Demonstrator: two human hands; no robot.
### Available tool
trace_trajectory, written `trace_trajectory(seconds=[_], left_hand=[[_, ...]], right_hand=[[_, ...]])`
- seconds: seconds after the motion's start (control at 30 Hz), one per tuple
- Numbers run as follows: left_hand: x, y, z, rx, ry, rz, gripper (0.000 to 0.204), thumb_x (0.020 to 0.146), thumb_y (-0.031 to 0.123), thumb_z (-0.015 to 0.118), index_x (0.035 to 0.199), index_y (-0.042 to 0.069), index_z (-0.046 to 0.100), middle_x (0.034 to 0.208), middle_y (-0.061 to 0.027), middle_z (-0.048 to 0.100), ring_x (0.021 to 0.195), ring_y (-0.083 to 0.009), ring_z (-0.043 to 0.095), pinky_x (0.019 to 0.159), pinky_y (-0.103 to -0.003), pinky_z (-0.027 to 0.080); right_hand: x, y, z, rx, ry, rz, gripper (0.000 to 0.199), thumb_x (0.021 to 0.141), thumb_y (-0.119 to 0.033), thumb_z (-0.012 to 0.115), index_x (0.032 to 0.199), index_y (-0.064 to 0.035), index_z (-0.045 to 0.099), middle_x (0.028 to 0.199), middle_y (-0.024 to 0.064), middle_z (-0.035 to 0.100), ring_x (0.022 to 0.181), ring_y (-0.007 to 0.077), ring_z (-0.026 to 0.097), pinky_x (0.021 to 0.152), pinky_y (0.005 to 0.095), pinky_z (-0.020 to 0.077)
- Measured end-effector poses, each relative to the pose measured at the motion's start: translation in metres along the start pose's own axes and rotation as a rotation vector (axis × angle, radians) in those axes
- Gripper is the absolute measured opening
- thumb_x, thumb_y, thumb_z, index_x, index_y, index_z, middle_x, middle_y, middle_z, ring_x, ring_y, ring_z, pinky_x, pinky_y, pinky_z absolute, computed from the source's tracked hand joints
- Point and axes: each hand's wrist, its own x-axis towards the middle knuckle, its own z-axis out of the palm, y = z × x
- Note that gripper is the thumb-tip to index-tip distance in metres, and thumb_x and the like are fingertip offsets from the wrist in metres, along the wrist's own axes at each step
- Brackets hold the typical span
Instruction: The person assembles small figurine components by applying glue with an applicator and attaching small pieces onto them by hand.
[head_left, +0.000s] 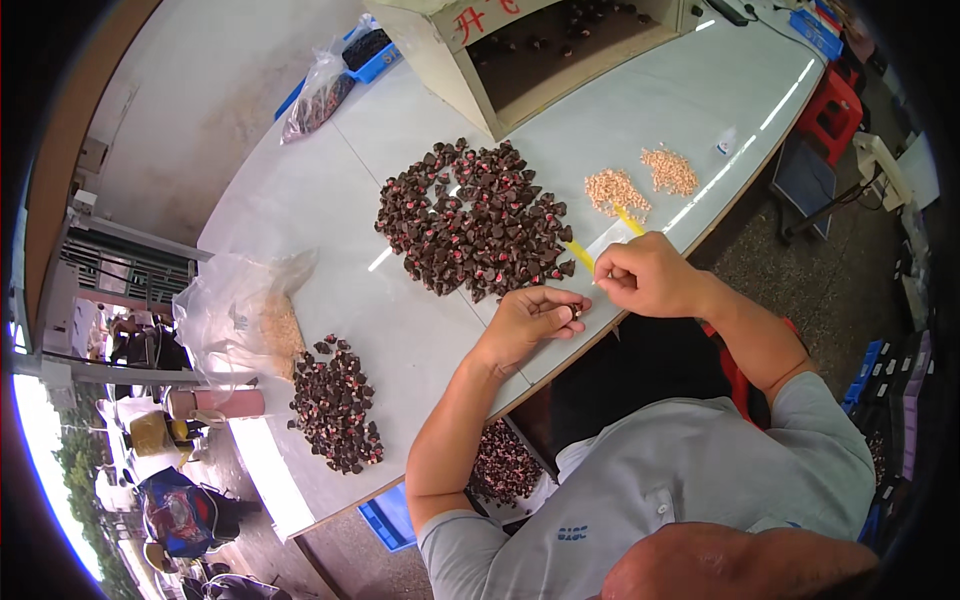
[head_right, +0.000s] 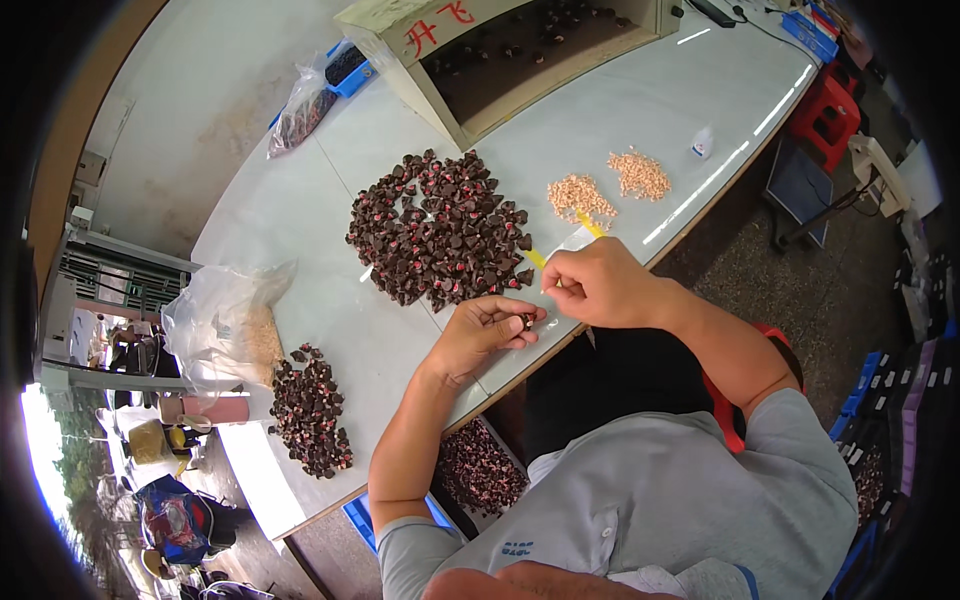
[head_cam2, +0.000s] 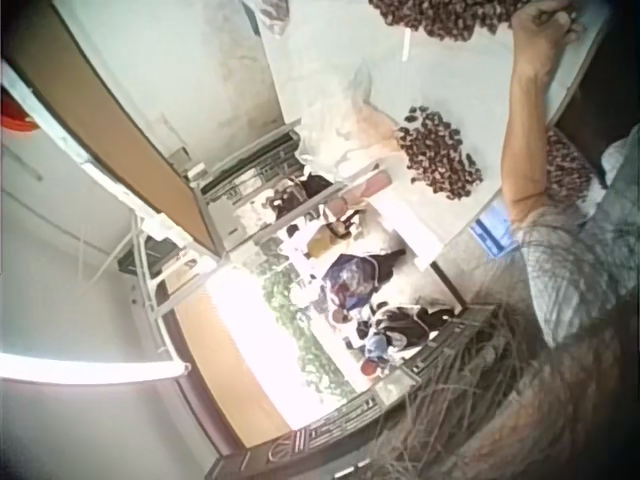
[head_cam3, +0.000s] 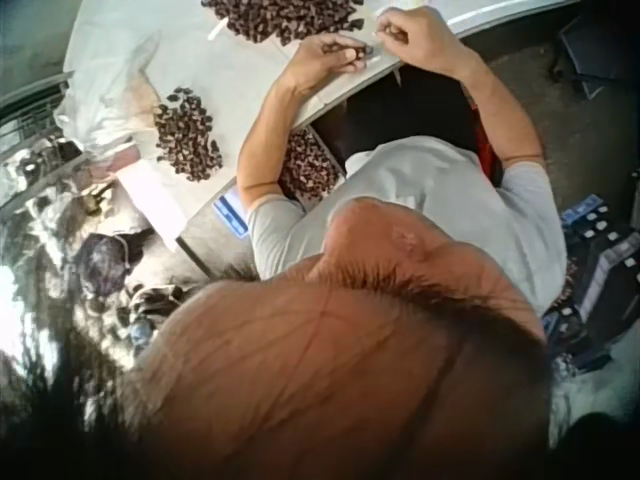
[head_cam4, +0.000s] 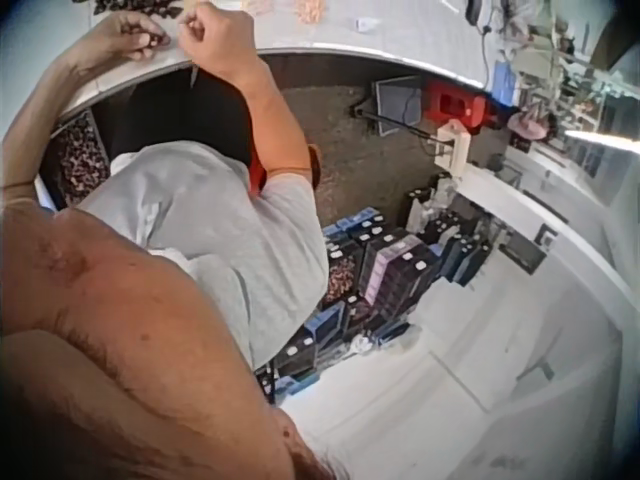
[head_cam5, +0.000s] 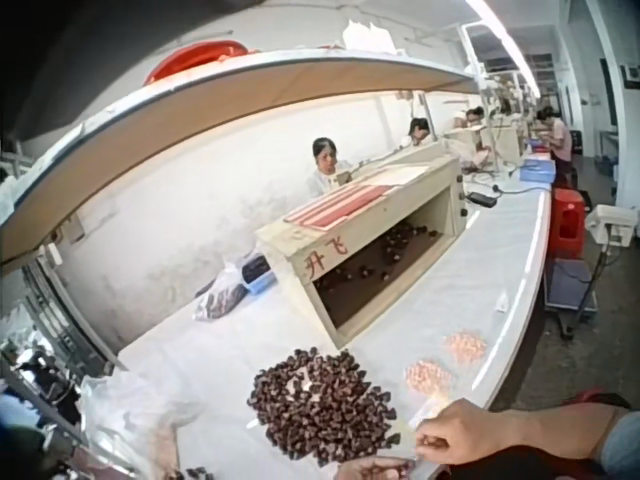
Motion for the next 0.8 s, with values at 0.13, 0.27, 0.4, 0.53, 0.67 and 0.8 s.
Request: trace_trajectory(seconds=[0.13, 0.27, 0.4, 0.53, 0.67, 0.8], left_hand=[[0.001, -0.002, 0.001, -0.011, 0.010, 0.009, 0.028, 0.096, 0.009, 0.065, 0.120, -0.005, 0.062, 0.114, -0.0145, 0.069, 0.095, -0.0181, 0.070, 0.083, -0.027, 0.057], [0.001, -0.003, 0.002, -0.026, 0.018, 0.015, 0.027, 0.096, 0.005, 0.064, 0.119, -0.008, 0.062, 0.113, -0.0152, 0.069, 0.094, -0.0193, 0.070, 0.083, -0.027, 0.058], [0.000, -0.007, -0.001, -0.040, 0.018, 0.024, 0.026, 0.095, 0.004, 0.064, 0.118, -0.008, 0.063, 0.111, -0.0150, 0.069, 0.094, -0.0196, 0.071, 0.082, -0.027, 0.058], [0.001, -0.003, 0.002, 0.001, -0.001, 0.020, 0.025, 0.095, 0.004, 0.065, 0.117, -0.008, 0.063, 0.110, -0.0149, 0.070, 0.094, -0.0199, 0.071, 0.082, -0.028, 0.058], [-0.001, -0.004, 0.000, -0.040, 0.017, 0.017, 0.026, 0.094, 0.005, 0.066, 0.117, -0.008, 0.064, 0.108, -0.0145, 0.070, 0.093, -0.0200, 0.071, 0.082, -0.028, 0.058], [-0.002, -0.005, -0.004, -0.018, 0.001, 0.018, 0.025, 0.094, 0.005, 0.067, 0.115, -0.008, 0.066, 0.107, -0.0148, 0.070, 0.092, -0.0202, 0.071, 0.081, -0.028, 0.058]], right_hand=[[-0.002, -0.006, 0.023, 0.021, 0.027, -0.103, 0.012, 0.077, -0.004, 0.071, 0.081, -0.0073, 0.061, 0.056, 0.0055, 0.059, 0.049, 0.0239, 0.060, 0.047, 0.0339, 0.0439], [-0.003, -0.002, 0.028, -0.048, 0.048, -0.143, 0.012, 0.076, -0.004, 0.071, 0.081, -0.0078, 0.061, 0.056, 0.0063, 0.059, 0.050, 0.0263, 0.061, 0.047, 0.0358, 0.0443], [-0.002, -0.003, 0.034, -0.093, 0.051, -0.163, 0.012, 0.075, -0.002, 0.071, 0.081, -0.0078, 0.061, 0.056, 0.0057, 0.058, 0.048, 0.0262, 0.059, 0.047, 0.0355, 0.0437], [-0.005, 0.000, 0.036, -0.103, 0.075, -0.196, 0.013, 0.076, -0.001, 0.071, 0.081, -0.0058, 0.061, 0.057, 0.0059, 0.058, 0.048, 0.0234, 0.058, 0.049, 0.0331, 0.0439], [-0.003, -0.007, 0.028, 0.101, -0.021, 0.033, 0.012, 0.081, -0.004, 0.072, 0.083, -0.0035, 0.060, 0.061, 0.0071, 0.060, 0.051, 0.0197, 0.058, 0.050, 0.0314, 0.0442], [0.003, -0.010, 0.028, 0.193, -0.119, 0.212, 0.021, 0.085, -0.011, 0.074, 0.092, -0.0041, 0.055, 0.064, 0.0081, 0.061, 0.056, 0.0217, 0.059, 0.054, 0.0333, 0.0443]])
